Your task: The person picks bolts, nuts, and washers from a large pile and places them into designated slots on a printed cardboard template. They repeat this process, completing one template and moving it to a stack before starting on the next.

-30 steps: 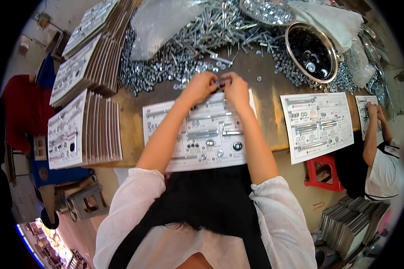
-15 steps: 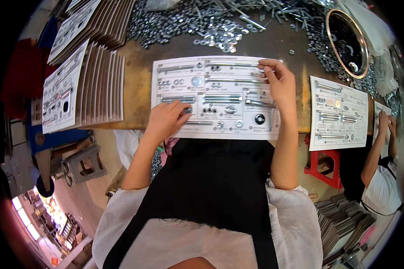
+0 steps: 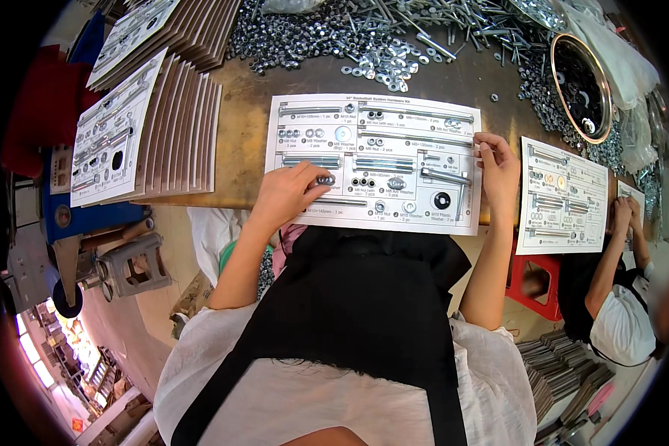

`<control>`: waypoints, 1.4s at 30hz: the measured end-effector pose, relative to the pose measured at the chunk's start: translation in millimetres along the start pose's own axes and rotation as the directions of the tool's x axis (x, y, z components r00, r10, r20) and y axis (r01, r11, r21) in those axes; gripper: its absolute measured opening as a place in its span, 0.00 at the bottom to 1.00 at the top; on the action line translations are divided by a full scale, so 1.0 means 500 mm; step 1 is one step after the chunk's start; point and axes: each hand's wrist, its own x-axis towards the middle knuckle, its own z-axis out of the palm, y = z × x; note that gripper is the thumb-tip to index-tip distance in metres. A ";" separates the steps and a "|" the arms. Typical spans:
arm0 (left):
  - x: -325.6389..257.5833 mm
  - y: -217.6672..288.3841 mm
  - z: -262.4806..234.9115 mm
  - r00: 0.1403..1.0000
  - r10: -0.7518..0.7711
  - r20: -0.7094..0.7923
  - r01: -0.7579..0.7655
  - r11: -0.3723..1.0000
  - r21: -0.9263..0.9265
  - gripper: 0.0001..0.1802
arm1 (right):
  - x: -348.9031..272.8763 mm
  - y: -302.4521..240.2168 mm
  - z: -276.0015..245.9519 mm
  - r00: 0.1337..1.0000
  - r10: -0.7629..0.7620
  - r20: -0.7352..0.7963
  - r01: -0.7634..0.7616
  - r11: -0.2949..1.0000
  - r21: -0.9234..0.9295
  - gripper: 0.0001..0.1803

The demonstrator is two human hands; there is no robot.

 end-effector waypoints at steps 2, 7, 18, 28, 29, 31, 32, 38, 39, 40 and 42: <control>0.002 0.004 -0.010 0.999 -0.054 -0.008 0.053 0.996 -0.066 0.10 | 0.000 0.012 -0.013 1.000 0.010 -0.004 -0.010 1.000 0.009 0.10; -0.018 -0.028 -0.071 0.864 -0.488 -0.124 0.492 0.871 0.004 0.08 | -0.022 0.044 -0.015 0.991 -0.100 -0.094 0.067 0.949 -0.308 0.21; -0.194 -0.016 -0.017 0.630 -0.776 -0.031 0.701 0.585 -0.407 0.17 | 0.032 0.003 -0.013 0.995 -0.057 -0.081 -0.001 0.812 -0.584 0.15; -0.215 -0.036 0.019 0.755 -0.656 0.015 0.348 0.381 -0.857 0.25 | 0.030 0.040 -0.070 0.947 0.164 0.276 -0.220 0.958 0.184 0.12; -0.200 -0.031 0.010 0.750 -0.661 0.021 0.348 0.368 -0.862 0.26 | 0.023 0.040 -0.080 0.960 0.146 0.238 -0.198 0.957 0.211 0.14; -0.178 0.022 -0.060 0.700 -0.704 0.124 0.382 0.222 -0.897 0.29 | 0.039 0.016 -0.089 0.970 0.100 0.223 -0.156 0.955 0.252 0.19; -0.179 0.034 -0.086 0.714 -0.696 0.080 0.322 0.225 -0.920 0.29 | 0.048 -0.001 -0.096 0.970 0.069 0.232 -0.133 0.953 0.273 0.22; -0.186 0.091 -0.277 0.826 -0.564 -0.016 0.101 0.177 -0.979 0.25 | 0.121 -0.234 -0.112 0.926 -0.133 0.354 0.067 0.979 0.192 0.22; -0.186 0.093 -0.311 0.798 -0.602 -0.017 0.128 0.197 -0.972 0.26 | 0.098 -0.307 -0.065 0.896 -0.144 0.419 0.025 0.961 0.276 0.21; -0.185 0.089 -0.352 0.801 -0.597 -0.044 0.146 0.266 -0.953 0.26 | 0.050 -0.389 -0.009 0.864 -0.163 0.477 -0.020 0.934 0.357 0.21; -0.182 0.068 -0.418 0.796 -0.601 -0.063 0.093 0.225 -0.970 0.28 | -0.010 -0.482 0.073 0.888 -0.217 0.406 0.017 0.897 0.442 0.19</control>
